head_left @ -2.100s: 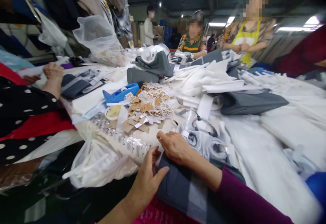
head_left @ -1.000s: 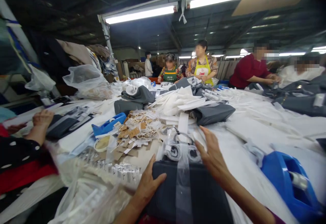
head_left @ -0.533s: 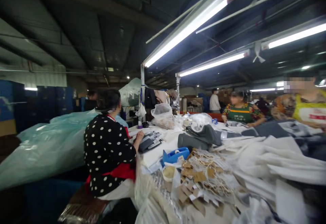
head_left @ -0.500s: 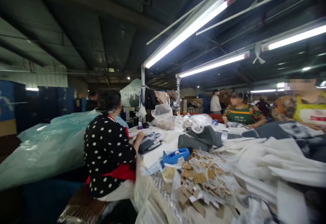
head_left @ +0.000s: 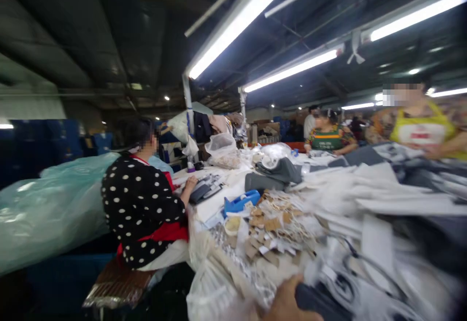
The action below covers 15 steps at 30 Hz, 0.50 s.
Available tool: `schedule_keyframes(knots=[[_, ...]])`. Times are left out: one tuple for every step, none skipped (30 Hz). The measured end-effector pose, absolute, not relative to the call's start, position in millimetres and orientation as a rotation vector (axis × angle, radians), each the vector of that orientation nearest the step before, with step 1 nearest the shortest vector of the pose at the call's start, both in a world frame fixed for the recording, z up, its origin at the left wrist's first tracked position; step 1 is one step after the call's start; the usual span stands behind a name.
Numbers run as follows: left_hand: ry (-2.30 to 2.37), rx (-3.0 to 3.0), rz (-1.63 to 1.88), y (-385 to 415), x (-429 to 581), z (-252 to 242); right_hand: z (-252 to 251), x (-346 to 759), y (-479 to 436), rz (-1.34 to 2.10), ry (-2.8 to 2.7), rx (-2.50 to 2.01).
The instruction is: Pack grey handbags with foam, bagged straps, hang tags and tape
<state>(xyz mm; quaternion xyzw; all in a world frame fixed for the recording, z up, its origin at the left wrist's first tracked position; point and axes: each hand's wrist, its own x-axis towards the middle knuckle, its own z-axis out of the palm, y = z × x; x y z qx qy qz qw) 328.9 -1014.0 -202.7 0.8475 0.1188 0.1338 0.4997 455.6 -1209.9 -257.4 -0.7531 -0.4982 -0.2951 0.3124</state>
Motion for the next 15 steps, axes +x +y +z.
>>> schedule_keyframes(knots=[[0.286, 2.041, 0.258, -1017.3, 330.3, -208.9, -263.9, 437.6, -1233.8, -0.743, -1.366, -2.038], [0.281, 2.034, 0.195, -1020.0, 331.9, -214.3, -265.8, 419.7, -1253.9, -0.704, -1.43, -2.1], [0.271, 2.032, 0.131, -1021.5, 333.9, -218.1, -263.5, 403.7, -1268.5, -0.658, -1.493, -2.169], [0.27, 2.075, 0.105, -1021.7, 336.6, -220.0, -258.3, 391.0, -1277.2, -0.609, -1.56, -2.249], [0.261, 2.139, 0.086, -1020.8, 340.1, -220.0, -251.7, 382.2, -1280.9, -0.568, -1.578, -2.312], [0.244, 2.222, 0.054, -1019.3, 344.3, -218.1, -245.0, 377.1, -1280.9, -0.527, -1.585, -2.36], [0.256, 2.307, 0.045, -1018.2, 349.2, -214.5, -239.2, 374.7, -1278.9, -0.501, -1.585, -2.395], [0.25, 2.38, 0.058, -1018.5, 354.7, -209.3, -234.6, 374.1, -1276.1, -0.486, -1.586, -2.417], [0.23, 2.436, 0.097, -1021.1, 361.1, -203.0, -231.4, 374.2, -1273.5, -0.479, -1.588, -2.434], [0.187, 2.466, 0.164, -1026.5, 368.6, -195.8, -229.6, 374.5, -1271.6, -0.483, -1.59, -2.447], [0.114, 2.471, 0.25, -1034.9, 377.6, -188.2, -229.0, 374.7, -1270.6, -0.498, -1.595, -2.454], [0.018, 2.454, 0.346, -1046.4, 388.4, -180.6, -229.1, 374.9, -1270.4, -0.522, -1.604, -2.459], [-0.08, 2.417, 0.438, -1060.2, 401.1, -173.5, -229.7, 375.3, -1270.7, -0.555, -1.626, -2.456], [-0.169, 2.369, 0.515, -1075.7, 415.8, -167.4, -230.3, 376.0, -1271.1, -0.599, -1.656, -2.452], [-0.243, 2.314, 0.575, -1092.0, 432.0, -162.5, -230.7, 377.4, -1271.5, -0.654, -1.694, -2.446]])
